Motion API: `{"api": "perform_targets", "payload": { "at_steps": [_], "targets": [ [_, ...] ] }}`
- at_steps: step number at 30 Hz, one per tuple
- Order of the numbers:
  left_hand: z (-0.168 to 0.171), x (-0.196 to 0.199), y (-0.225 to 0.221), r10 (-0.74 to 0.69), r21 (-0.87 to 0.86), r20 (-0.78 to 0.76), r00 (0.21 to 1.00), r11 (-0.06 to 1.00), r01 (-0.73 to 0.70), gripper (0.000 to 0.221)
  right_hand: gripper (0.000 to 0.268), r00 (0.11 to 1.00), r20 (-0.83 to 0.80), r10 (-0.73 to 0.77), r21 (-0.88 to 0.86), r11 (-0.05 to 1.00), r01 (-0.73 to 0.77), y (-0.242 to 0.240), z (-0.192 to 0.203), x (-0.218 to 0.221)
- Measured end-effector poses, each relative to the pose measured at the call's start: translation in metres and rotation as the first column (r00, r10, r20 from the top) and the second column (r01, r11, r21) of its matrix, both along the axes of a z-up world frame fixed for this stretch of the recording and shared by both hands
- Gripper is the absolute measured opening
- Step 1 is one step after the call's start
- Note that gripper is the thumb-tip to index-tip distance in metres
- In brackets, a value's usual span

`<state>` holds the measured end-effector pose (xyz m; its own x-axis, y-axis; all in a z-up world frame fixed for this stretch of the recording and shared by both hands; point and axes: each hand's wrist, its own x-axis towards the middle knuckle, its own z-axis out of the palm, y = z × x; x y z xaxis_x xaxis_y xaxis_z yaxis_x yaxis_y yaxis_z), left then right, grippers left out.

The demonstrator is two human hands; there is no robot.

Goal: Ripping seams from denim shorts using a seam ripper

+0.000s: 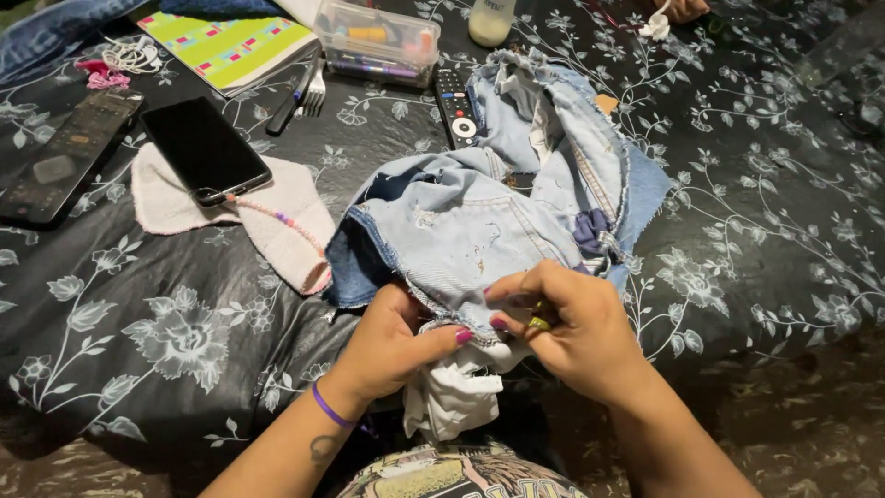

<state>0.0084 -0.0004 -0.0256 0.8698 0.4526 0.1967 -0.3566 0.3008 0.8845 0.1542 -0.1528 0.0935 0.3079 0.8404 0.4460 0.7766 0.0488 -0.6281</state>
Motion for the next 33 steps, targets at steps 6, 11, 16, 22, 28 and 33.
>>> {"api": "perform_targets", "payload": {
  "at_steps": [6,11,16,22,28,33],
  "targets": [
    [0.021,0.000,-0.003,0.001,-0.044,0.032,1.000,0.999,0.001,0.050,0.028,0.995,0.044,0.088,-0.023,0.996,-0.087,-0.005,0.004,0.002],
    [0.027,-0.002,-0.002,0.002,0.083,0.015,1.000,0.997,-0.003,0.043,0.023,0.985,0.144,0.092,0.119,0.987,-0.109,0.000,-0.011,0.001],
    [0.052,-0.005,0.003,0.023,0.200,-0.034,0.999,0.980,-0.016,0.037,0.024,0.968,0.248,0.034,0.245,0.965,-0.097,-0.001,-0.038,0.005],
    [0.065,-0.007,0.001,0.042,0.283,-0.088,0.995,0.959,-0.015,0.025,0.028,0.918,0.397,-0.015,0.359,0.923,-0.140,0.010,-0.033,-0.003],
    [0.068,-0.008,-0.001,0.062,0.274,-0.056,0.996,0.961,-0.045,0.023,0.029,0.958,0.248,-0.146,0.307,0.950,0.066,-0.004,-0.037,0.010],
    [0.029,-0.010,0.001,0.022,0.284,-0.119,0.993,0.959,0.013,0.035,0.032,0.989,-0.079,-0.121,0.006,0.992,0.122,-0.034,-0.018,0.002]
  ]
}}
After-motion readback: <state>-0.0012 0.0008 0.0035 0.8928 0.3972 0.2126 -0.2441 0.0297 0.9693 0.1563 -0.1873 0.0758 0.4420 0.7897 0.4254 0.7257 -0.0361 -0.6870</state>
